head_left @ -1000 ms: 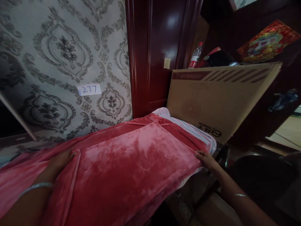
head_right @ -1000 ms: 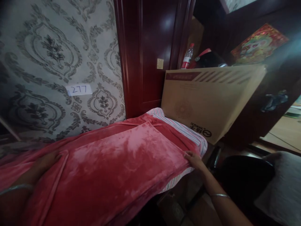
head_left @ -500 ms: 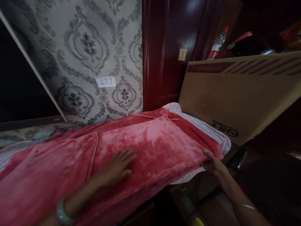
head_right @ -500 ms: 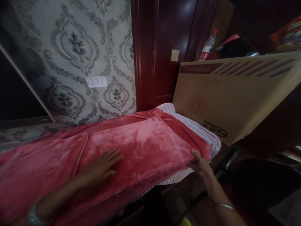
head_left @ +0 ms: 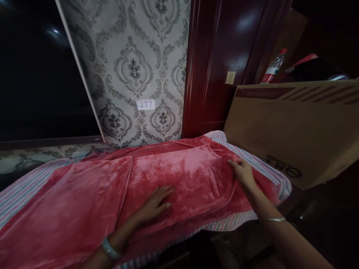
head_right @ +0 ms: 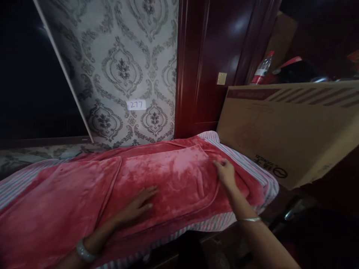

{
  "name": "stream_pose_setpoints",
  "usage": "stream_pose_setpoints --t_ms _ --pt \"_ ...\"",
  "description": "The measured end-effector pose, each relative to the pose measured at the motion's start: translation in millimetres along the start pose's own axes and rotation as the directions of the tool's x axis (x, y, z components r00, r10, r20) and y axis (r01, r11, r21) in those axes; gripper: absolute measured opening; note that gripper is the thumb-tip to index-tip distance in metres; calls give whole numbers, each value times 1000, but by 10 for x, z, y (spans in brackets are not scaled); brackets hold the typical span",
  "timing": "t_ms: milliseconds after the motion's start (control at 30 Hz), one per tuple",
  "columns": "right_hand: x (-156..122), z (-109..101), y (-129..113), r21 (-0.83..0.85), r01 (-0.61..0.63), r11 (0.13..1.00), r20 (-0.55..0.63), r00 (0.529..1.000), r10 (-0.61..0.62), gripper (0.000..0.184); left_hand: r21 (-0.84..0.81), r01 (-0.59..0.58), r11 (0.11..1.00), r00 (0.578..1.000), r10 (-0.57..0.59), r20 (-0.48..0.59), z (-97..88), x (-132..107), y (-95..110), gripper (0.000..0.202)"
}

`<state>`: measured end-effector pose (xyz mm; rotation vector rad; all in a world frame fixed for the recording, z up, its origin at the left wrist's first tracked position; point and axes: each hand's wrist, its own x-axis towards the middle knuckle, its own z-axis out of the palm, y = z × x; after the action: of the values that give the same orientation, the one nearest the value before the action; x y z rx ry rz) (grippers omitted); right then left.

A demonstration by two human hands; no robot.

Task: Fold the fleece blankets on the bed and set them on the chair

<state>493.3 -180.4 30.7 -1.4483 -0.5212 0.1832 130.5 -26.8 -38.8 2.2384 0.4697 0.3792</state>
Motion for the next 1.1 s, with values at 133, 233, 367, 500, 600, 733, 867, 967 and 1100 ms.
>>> stream_pose_setpoints --t_ms 133,233,367,500,600,733,867,967,1100 --pt "-481 893 -401 -158 424 892 396 855 -336 20 -690 92 718 915 -334 -225 -171 47 -107 50" --pt "-1157 1340 -397 -125 636 761 671 619 -407 4 -919 62 389 852 -500 -155 -368 46 -154 35" --pt "-1894 1479 -87 -54 710 702 816 437 -379 21 -954 94 283 811 -578 -91 -551 26 -153 18" --pt "-2149 1410 175 -50 664 746 843 429 -325 30 -921 129 368 773 -619 -140 -566 94 -192 32" --pt "-2152 1379 214 -58 653 756 827 455 -329 30 -891 78 447 747 -618 -245 -511 233 -218 65" --pt "-2080 1374 160 -26 659 752 786 478 -391 29 -802 7 597 752 -532 -390 -447 541 -122 80" --pt "-2041 1386 128 33 664 747 724 499 -476 32 -578 -80 812 744 -337 -577 -511 790 14 75" --pt "-2124 1424 169 91 665 741 717 473 -512 36 -513 -94 853 703 -307 -641 -601 716 -25 75" --pt "-2377 1500 291 72 633 771 835 385 -394 33 -557 24 830 668 -427 -609 -644 349 -271 78"
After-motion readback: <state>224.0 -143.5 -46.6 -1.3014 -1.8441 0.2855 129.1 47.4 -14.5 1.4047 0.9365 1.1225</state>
